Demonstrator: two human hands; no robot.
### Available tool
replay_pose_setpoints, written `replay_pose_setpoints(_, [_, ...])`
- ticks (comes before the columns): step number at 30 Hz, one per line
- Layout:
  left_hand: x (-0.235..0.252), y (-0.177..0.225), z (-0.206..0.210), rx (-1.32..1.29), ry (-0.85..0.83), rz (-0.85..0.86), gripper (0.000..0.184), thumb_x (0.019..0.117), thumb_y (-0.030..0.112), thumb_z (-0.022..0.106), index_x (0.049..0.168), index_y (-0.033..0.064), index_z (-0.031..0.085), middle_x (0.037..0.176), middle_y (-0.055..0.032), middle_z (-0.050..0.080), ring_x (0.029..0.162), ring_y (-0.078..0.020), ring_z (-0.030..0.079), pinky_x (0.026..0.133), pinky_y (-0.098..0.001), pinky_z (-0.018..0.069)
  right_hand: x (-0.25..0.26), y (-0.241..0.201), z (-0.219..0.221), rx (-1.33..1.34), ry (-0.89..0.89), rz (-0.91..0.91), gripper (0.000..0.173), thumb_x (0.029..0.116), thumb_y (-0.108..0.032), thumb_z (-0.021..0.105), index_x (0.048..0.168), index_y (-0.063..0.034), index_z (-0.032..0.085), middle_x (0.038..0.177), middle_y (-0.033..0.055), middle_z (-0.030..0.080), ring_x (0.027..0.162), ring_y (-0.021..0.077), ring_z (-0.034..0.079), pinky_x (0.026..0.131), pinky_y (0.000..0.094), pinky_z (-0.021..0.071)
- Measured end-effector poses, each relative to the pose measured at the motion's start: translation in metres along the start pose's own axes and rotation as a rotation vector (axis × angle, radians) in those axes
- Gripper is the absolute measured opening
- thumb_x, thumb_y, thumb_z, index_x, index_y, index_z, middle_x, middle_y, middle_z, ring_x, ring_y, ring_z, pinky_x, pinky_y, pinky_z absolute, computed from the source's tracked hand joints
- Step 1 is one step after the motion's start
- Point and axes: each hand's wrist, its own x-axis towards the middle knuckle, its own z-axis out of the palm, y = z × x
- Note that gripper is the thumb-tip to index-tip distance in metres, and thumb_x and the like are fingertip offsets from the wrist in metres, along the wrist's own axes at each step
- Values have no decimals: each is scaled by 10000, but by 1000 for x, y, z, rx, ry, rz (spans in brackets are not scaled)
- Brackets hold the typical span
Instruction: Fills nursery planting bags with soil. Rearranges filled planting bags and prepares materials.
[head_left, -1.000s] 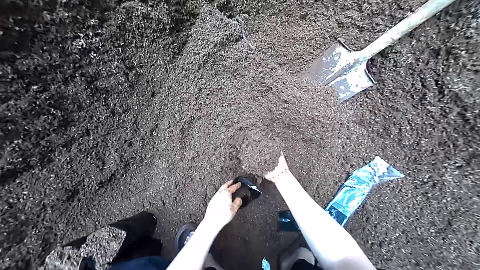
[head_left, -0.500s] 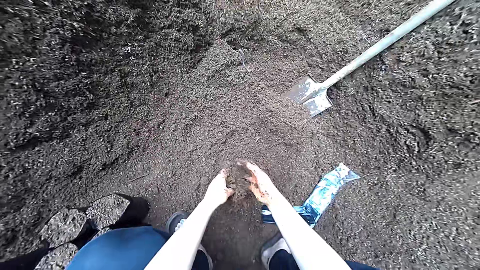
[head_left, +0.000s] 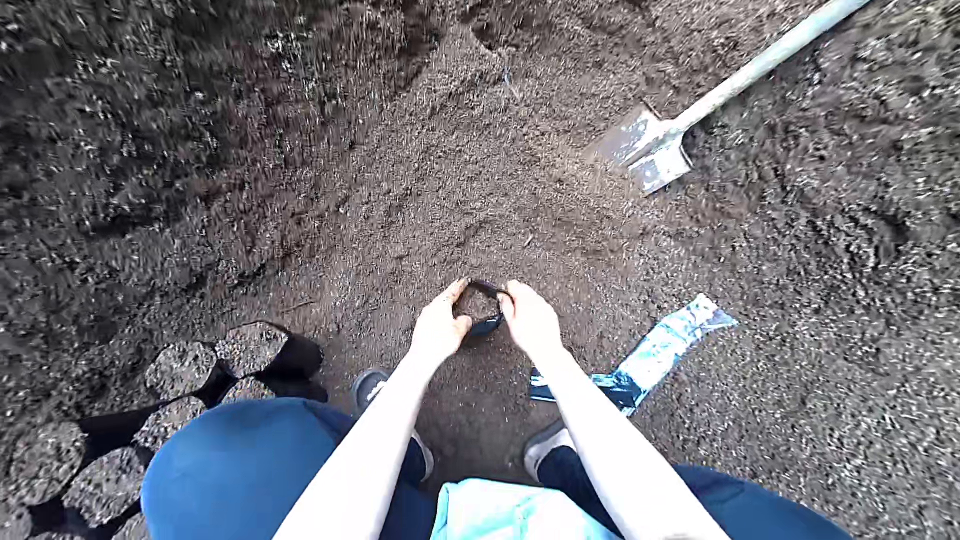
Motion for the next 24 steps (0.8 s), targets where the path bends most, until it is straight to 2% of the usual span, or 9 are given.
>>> replay_pose_setpoints(4, [14,-27,16,128,-109,5,699,962,42,572,1616,154,352,1660,-48,372,1481,-265,435,1202,-536,363,14,19,29,55,-146,100,387,1087,-336,468,1312,-57,612,1321,179,643,1240,332,624,1033,537,494])
replay_pose_setpoints(7, [10,-7,5,156,31,-25,471,984,143,582,1454,173,575,1428,-108,618,1322,-311,586,1081,-592,457,5,21,14,108,-38,44,397,1065,-308,540,1338,-24,589,1318,199,619,1267,326,591,1090,467,468])
replay_pose_setpoints(8, [15,-1,2,208,89,-45,410,977,225,606,1383,173,618,1389,-116,627,1313,-324,567,1045,-620,433,2,21,14,117,-1,-28,364,1065,-242,524,1338,-11,595,1335,205,606,1288,327,575,1109,446,458])
replay_pose_setpoints(10, [34,4,2,348,79,-78,513,946,359,678,1413,168,582,1495,-142,513,1430,-376,411,1088,-668,334,-4,12,14,110,-56,-173,337,1048,-106,441,1305,-23,643,1362,171,614,1303,281,579,1124,408,459])
replay_pose_setpoints(12, [62,-4,15,494,-51,-65,601,961,392,680,1499,183,514,1537,-195,460,1433,-440,400,1071,-710,361,-7,-5,17,74,-263,-204,367,1039,-59,410,1321,-25,644,1415,158,596,1333,261,565,1143,413,439])
replay_pose_setpoints(15, [78,-14,35,540,-181,13,405,1079,227,474,1476,189,545,1439,-190,581,1280,-431,594,984,-655,500,-13,-14,36,-18,-458,-163,523,1068,-279,492,1507,3,465,1585,203,423,1466,300,430,1202,467,365])
replay_pose_setpoints(18, [58,-5,48,440,-244,79,387,1106,186,399,1457,195,561,1400,-173,620,1251,-412,622,993,-635,503,-33,-6,53,-121,-481,-133,1025,922,-571,686,1593,57,232,1691,260,116,1588,345,112,1280,462,200])
replay_pose_setpoints(21, [24,-8,71,380,-320,168,399,1098,138,398,1456,194,567,1345,-186,645,1171,-425,657,950,-631,520,-57,19,88,-216,-448,-128,1107,865,-713,642,1561,80,308,1655,297,212,1575,391,139,1294,464,125])
replay_pose_setpoints(24, [10,-10,91,342,-414,252,401,1107,114,364,1454,166,559,1309,-211,652,1136,-435,665,944,-612,524,-69,40,116,-268,-425,-163,906,912,-678,584,1492,12,492,1586,244,408,1533,375,289,1283,493,155])
